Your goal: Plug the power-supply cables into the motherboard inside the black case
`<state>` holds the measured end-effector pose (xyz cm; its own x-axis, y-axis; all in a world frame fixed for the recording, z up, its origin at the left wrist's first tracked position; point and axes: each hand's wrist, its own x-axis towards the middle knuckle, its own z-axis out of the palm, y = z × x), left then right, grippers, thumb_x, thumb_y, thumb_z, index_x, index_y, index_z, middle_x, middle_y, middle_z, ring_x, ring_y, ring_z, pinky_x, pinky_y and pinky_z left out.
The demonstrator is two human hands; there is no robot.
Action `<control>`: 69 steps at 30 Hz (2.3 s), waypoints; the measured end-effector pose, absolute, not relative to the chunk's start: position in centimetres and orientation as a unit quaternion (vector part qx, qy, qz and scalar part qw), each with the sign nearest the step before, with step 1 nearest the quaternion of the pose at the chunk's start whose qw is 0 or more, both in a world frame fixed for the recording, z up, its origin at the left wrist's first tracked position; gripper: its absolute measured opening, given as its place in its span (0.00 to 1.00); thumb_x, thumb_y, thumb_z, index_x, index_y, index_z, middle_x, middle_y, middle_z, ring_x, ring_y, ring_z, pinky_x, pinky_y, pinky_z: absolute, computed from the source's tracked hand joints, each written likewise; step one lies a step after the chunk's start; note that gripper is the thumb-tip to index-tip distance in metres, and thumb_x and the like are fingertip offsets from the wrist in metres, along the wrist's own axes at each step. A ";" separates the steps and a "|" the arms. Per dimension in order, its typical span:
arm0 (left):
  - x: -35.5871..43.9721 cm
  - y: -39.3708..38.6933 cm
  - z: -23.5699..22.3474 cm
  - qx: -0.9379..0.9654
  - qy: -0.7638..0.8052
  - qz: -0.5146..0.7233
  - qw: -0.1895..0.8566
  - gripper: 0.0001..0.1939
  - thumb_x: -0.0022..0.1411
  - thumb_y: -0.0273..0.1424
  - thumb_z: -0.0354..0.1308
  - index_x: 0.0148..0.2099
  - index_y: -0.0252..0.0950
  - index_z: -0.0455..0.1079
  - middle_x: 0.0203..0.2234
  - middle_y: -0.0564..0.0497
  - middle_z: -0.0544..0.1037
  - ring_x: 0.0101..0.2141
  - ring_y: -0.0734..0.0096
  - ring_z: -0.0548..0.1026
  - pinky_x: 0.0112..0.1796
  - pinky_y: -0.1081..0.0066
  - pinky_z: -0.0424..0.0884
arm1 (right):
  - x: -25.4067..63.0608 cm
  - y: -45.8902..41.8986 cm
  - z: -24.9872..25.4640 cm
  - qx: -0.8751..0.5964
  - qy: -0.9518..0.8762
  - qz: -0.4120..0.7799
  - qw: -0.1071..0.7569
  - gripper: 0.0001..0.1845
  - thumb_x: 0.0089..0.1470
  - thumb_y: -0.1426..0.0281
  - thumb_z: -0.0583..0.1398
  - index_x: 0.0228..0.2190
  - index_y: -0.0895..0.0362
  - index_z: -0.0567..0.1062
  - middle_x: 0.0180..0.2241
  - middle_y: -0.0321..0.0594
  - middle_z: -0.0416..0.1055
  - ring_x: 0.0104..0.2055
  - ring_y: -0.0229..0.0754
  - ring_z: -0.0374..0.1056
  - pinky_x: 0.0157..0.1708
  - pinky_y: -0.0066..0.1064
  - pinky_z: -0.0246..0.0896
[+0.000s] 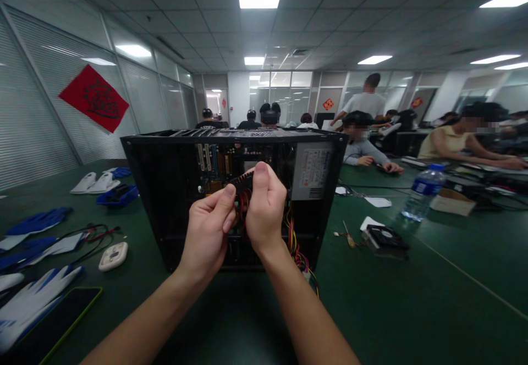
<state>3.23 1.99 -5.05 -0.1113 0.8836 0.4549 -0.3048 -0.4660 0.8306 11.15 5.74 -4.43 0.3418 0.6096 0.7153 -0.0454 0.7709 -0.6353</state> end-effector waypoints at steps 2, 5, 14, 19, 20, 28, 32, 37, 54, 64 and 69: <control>3.2 2.0 -5.1 0.508 0.286 0.690 0.429 0.24 0.61 0.45 0.63 0.22 0.34 0.64 0.12 0.60 0.56 0.17 0.83 0.50 0.21 0.75 0.47 | 11.2 5.8 -4.4 -0.264 -0.536 0.212 0.773 0.26 0.65 0.50 0.51 0.24 0.55 0.67 0.21 0.32 0.61 0.22 0.35 0.57 0.22 0.28 0.54; 3.2 2.0 -5.1 0.507 0.285 0.691 0.429 0.24 0.60 0.45 0.64 0.22 0.34 0.64 0.12 0.60 0.56 0.17 0.83 0.50 0.21 0.75 0.48 | 11.2 5.7 -4.4 -0.264 -0.539 0.212 0.771 0.26 0.65 0.50 0.51 0.24 0.55 0.66 0.21 0.32 0.61 0.22 0.35 0.57 0.21 0.28 0.53; 3.3 2.1 -5.1 0.498 0.276 0.693 0.442 0.23 0.61 0.44 0.63 0.22 0.34 0.65 0.12 0.61 0.55 0.17 0.83 0.50 0.21 0.75 0.48 | 11.0 5.7 -4.3 -0.275 -0.537 0.198 0.772 0.26 0.65 0.49 0.50 0.24 0.55 0.65 0.21 0.31 0.60 0.22 0.35 0.57 0.23 0.28 0.54; 3.4 2.2 -5.2 0.501 0.283 0.694 0.432 0.24 0.59 0.47 0.64 0.22 0.34 0.65 0.12 0.61 0.55 0.16 0.83 0.50 0.21 0.76 0.49 | 10.9 5.6 -4.3 -0.277 -0.534 0.193 0.775 0.26 0.65 0.50 0.50 0.24 0.55 0.65 0.20 0.31 0.59 0.22 0.36 0.56 0.23 0.28 0.53; 3.4 2.2 -5.2 0.503 0.288 0.694 0.427 0.24 0.59 0.47 0.64 0.22 0.34 0.66 0.12 0.61 0.55 0.16 0.83 0.50 0.21 0.76 0.49 | 10.9 5.6 -4.4 -0.280 -0.533 0.192 0.775 0.26 0.65 0.50 0.50 0.24 0.55 0.65 0.21 0.32 0.59 0.22 0.36 0.56 0.23 0.28 0.53; 2.1 1.9 -3.8 0.562 0.341 0.656 0.370 0.18 0.59 0.43 0.65 0.28 0.32 0.75 0.12 0.59 0.61 0.16 0.82 0.55 0.20 0.76 0.52 | 10.8 5.8 -4.6 -0.283 -0.529 0.183 0.779 0.26 0.65 0.48 0.50 0.24 0.54 0.65 0.20 0.31 0.59 0.22 0.36 0.56 0.23 0.28 0.54; 1.5 1.8 -3.1 0.582 0.344 0.640 0.365 0.15 0.56 0.40 0.67 0.30 0.31 0.77 0.12 0.59 0.61 0.16 0.82 0.55 0.19 0.77 0.51 | 10.4 5.6 -4.8 -0.262 -0.541 0.195 0.775 0.25 0.66 0.50 0.49 0.26 0.54 0.65 0.20 0.31 0.59 0.21 0.35 0.56 0.21 0.28 0.53; 1.5 1.9 -3.4 0.577 0.345 0.645 0.364 0.15 0.59 0.40 0.65 0.31 0.31 0.77 0.12 0.59 0.60 0.16 0.83 0.54 0.20 0.77 0.50 | 10.1 5.6 -5.1 -0.247 -0.543 0.187 0.780 0.22 0.67 0.53 0.49 0.27 0.54 0.67 0.22 0.32 0.62 0.23 0.37 0.60 0.24 0.29 0.57; 2.4 1.6 -3.7 0.575 0.332 0.658 0.355 0.17 0.62 0.42 0.62 0.28 0.32 0.74 0.12 0.59 0.61 0.16 0.82 0.55 0.20 0.77 0.53 | 10.6 5.5 -5.0 -0.235 -0.565 0.234 0.755 0.18 0.66 0.54 0.52 0.30 0.53 0.67 0.23 0.33 0.63 0.25 0.38 0.65 0.23 0.28 0.61; 2.5 1.3 -3.7 0.606 0.333 0.644 0.328 0.14 0.62 0.39 0.61 0.41 0.32 0.79 0.14 0.57 0.64 0.16 0.80 0.58 0.19 0.77 0.54 | 10.9 5.6 -4.6 -0.228 -0.572 0.205 0.761 0.19 0.66 0.55 0.51 0.30 0.54 0.67 0.24 0.32 0.64 0.25 0.36 0.63 0.25 0.28 0.61; 2.2 1.9 -4.5 0.640 0.371 0.636 0.219 0.16 0.58 0.32 0.62 0.48 0.33 0.78 0.16 0.58 0.65 0.18 0.78 0.59 0.23 0.75 0.56 | 11.5 6.1 -4.1 -0.218 -0.604 0.218 0.734 0.15 0.64 0.56 0.55 0.31 0.54 0.67 0.25 0.31 0.65 0.26 0.35 0.62 0.27 0.27 0.59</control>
